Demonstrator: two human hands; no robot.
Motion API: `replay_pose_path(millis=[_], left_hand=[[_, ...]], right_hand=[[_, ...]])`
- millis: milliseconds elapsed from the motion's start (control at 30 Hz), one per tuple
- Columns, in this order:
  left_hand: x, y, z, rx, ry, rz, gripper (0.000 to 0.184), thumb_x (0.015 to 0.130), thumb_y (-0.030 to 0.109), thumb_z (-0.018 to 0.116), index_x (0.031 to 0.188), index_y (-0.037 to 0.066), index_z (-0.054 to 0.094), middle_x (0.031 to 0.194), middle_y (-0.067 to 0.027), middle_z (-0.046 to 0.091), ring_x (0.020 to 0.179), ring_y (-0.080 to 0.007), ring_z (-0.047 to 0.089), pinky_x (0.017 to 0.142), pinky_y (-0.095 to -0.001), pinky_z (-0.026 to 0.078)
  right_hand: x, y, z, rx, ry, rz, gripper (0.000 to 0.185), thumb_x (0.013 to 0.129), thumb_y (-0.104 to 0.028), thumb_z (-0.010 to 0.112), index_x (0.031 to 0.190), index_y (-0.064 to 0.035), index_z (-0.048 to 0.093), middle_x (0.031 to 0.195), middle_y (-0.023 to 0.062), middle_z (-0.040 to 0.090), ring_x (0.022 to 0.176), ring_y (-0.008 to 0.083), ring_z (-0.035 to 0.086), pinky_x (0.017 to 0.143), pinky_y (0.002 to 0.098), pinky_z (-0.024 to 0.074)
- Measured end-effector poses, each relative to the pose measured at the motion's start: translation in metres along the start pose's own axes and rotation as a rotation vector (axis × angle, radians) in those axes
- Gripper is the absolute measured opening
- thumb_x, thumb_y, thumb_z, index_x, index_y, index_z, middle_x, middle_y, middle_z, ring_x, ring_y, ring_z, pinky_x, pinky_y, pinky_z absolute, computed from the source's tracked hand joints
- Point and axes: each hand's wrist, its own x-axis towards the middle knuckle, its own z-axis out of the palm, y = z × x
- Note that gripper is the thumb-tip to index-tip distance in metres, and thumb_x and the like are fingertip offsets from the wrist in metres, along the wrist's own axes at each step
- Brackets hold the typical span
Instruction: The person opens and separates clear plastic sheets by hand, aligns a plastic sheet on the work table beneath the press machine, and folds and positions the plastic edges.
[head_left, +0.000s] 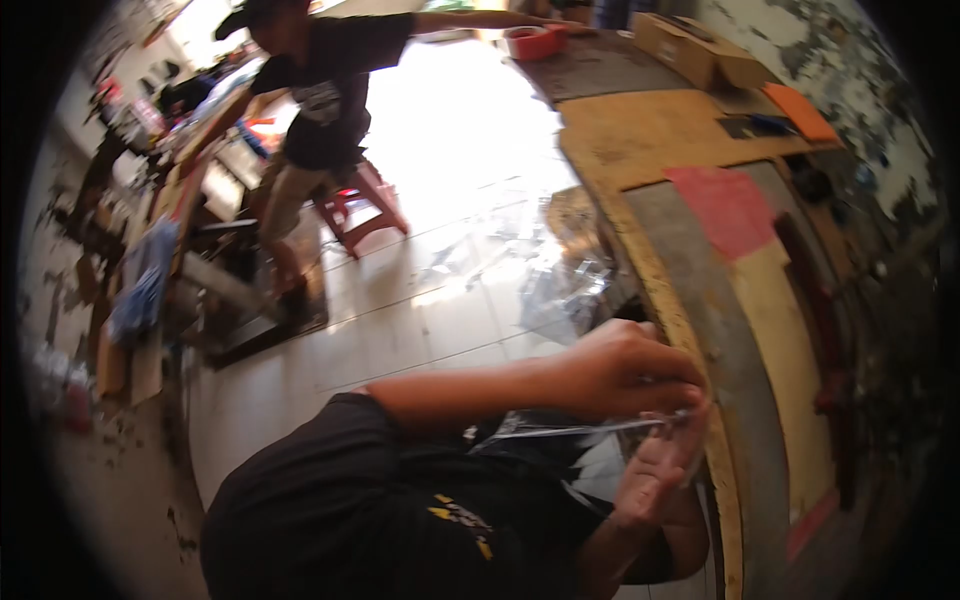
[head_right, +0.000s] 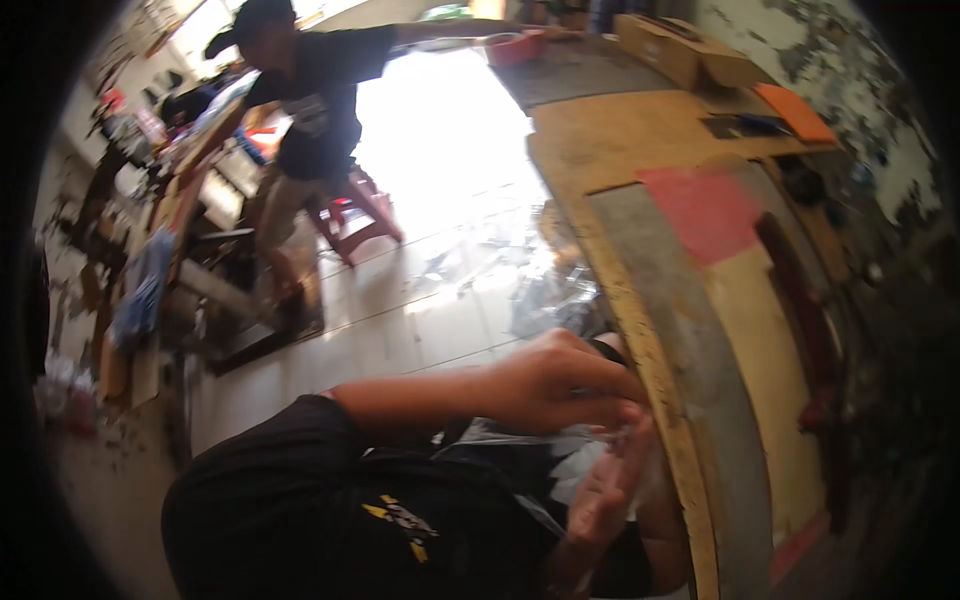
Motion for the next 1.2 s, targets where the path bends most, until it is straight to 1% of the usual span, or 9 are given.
replay_pose_path(millis=[67, 167, 267, 333, 467, 767, 933, 1067, 1200], left_hand=[[0.007, -0.003, 0.004, -0.007, -0.02, -0.035, 0.014, 0.099, 0.011, 0.07, 0.107, 0.002, 0.076, 0.074, -0.0087, 0.074, 0.067, -0.0205, 0.075, 0.062, -0.0327, 0.056], [0.025, -0.005, 0.016, -0.026, -0.039, 0.001, 0.011, 0.096, 0.009, 0.074, 0.105, 0.003, 0.075, 0.089, -0.0086, 0.078, 0.076, -0.0204, 0.077, 0.067, -0.0311, 0.058], [0.035, -0.008, 0.028, -0.05, -0.121, -0.016, 0.011, 0.096, 0.009, 0.074, 0.104, 0.002, 0.075, 0.09, -0.0086, 0.078, 0.077, -0.021, 0.077, 0.069, -0.0315, 0.058], [0.04, -0.011, 0.038, -0.117, -0.135, -0.058, 0.011, 0.096, 0.01, 0.075, 0.104, 0.002, 0.075, 0.09, -0.0086, 0.078, 0.078, -0.0215, 0.077, 0.07, -0.0314, 0.058], [0.042, -0.015, 0.043, -0.114, -0.182, -0.046, 0.013, 0.096, 0.012, 0.076, 0.105, 0.003, 0.074, 0.091, -0.0087, 0.078, 0.081, -0.0212, 0.077, 0.073, -0.0309, 0.058], [0.034, -0.016, 0.036, -0.219, -0.192, -0.231, 0.019, 0.101, 0.014, 0.069, 0.116, 0.002, 0.074, 0.1, -0.0123, 0.079, 0.092, -0.0232, 0.077, 0.084, -0.0313, 0.058], [0.038, -0.025, 0.034, -0.449, -0.223, -0.376, 0.02, 0.104, 0.016, 0.066, 0.115, 0.001, 0.073, 0.101, -0.0098, 0.079, 0.096, -0.0107, 0.073, 0.085, -0.0287, 0.056], [0.043, -0.025, 0.041, -0.414, -0.188, -0.276, 0.021, 0.104, 0.019, 0.067, 0.113, 0.001, 0.07, 0.095, -0.0081, 0.078, 0.09, -0.0127, 0.073, 0.081, -0.0283, 0.057], [0.042, -0.023, 0.055, -0.452, -0.127, -0.234, 0.016, 0.099, 0.011, 0.073, 0.109, 0.0, 0.067, 0.109, -0.0111, 0.078, 0.097, -0.0166, 0.075, 0.086, -0.0322, 0.058]], right_hand=[[-0.003, 0.005, -0.008, 0.089, 0.027, 0.043, 0.094, 0.104, -0.06, 0.047, 0.164, 0.0044, 0.015, 0.171, 0.0203, 0.019, 0.156, 0.0325, 0.026, 0.123, 0.0458, 0.0265], [0.001, -0.014, -0.008, -0.111, 0.073, 0.077, 0.088, 0.105, -0.055, 0.049, 0.164, 0.0034, 0.02, 0.14, 0.0156, 0.052, 0.118, 0.0237, 0.054, 0.098, 0.0414, 0.0428], [-0.002, -0.029, -0.015, -0.302, 0.101, 0.037, 0.081, 0.108, -0.048, 0.048, 0.163, 0.0036, 0.021, 0.136, 0.0171, 0.054, 0.117, 0.0252, 0.055, 0.098, 0.0419, 0.0438], [-0.002, -0.035, -0.02, -0.43, 0.068, 0.001, 0.071, 0.111, -0.046, 0.043, 0.163, 0.0002, 0.028, 0.143, 0.0197, 0.044, 0.112, 0.0264, 0.053, 0.1, 0.0436, 0.0435], [-0.003, -0.038, -0.024, -0.384, 0.127, -0.029, 0.074, 0.11, -0.05, 0.042, 0.164, -0.0011, 0.026, 0.142, 0.0187, 0.046, 0.105, 0.0233, 0.053, 0.098, 0.0435, 0.0438], [0.007, -0.039, -0.018, -0.226, 0.209, 0.033, 0.081, 0.106, -0.059, 0.045, 0.163, -0.0029, 0.031, 0.143, 0.0179, 0.051, 0.114, 0.0242, 0.053, 0.103, 0.045, 0.0383], [-0.003, -0.028, -0.033, -0.247, 0.146, -0.012, 0.077, 0.107, -0.055, 0.045, 0.163, -0.0044, 0.032, 0.144, 0.0183, 0.051, 0.126, 0.028, 0.051, 0.105, 0.0466, 0.0392], [-0.01, -0.032, -0.036, -0.513, 0.127, -0.052, 0.075, 0.108, -0.054, 0.044, 0.163, -0.0044, 0.034, 0.146, 0.0192, 0.051, 0.133, 0.0307, 0.049, 0.105, 0.0476, 0.0408], [-0.012, -0.046, -0.036, -0.541, 0.173, 0.009, 0.077, 0.108, -0.058, 0.042, 0.162, -0.0037, 0.035, 0.145, 0.0198, 0.051, 0.13, 0.0309, 0.049, 0.104, 0.0464, 0.0413]])
